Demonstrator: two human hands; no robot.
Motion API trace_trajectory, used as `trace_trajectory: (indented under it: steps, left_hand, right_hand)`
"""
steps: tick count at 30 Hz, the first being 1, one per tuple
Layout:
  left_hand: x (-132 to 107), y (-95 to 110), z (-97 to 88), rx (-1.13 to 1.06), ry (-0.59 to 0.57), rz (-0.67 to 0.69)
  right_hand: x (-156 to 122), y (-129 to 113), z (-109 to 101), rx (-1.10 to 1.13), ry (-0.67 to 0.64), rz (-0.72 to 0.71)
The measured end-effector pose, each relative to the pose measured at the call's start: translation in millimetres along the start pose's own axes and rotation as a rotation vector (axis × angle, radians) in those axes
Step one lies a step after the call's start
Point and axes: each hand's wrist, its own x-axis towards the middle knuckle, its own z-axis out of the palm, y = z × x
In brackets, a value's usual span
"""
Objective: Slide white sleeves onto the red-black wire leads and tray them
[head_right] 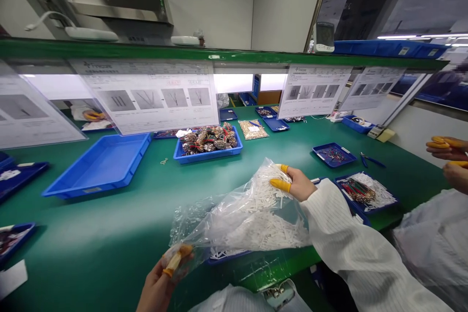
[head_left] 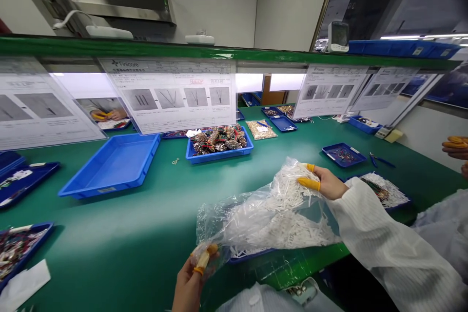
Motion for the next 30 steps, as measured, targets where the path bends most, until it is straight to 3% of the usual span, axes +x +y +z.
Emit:
trace_trajectory:
  steps: [4,8,14,18,21,24,30]
  left_hand:
    - [1,-4,0.8,0.023,-0.004,0.039]
    - [7,3,19.7,0.096,-0.069,0.126]
    - [31,33,75.3,0.372,-0.362,0.265]
    - [51,46,115.7,0.566,-0.558,0.326]
    - [60,49,140.9,0.661,-0.640,0.380]
    - [61,48,163.4,0.725,-0.678,0.442]
    - [62,53,194.6,0.828,-0.706,0.536]
  right_hand:
    - [4,2,1,-0.024,0.012,-0.003]
    - [4,19,-11,-0.082,0.114,0.020]
    - [-18,60,-33,-0.230,0.317,0.069]
    - [-39,80,-45,-0.364,0.377,0.094]
    - [-42,87,-45,-0.461,0.382,0.087]
    - [-23,89,-24,-0.541,0.321,0.026]
    - [37,92,55,-0.582,-0.050,-0.125]
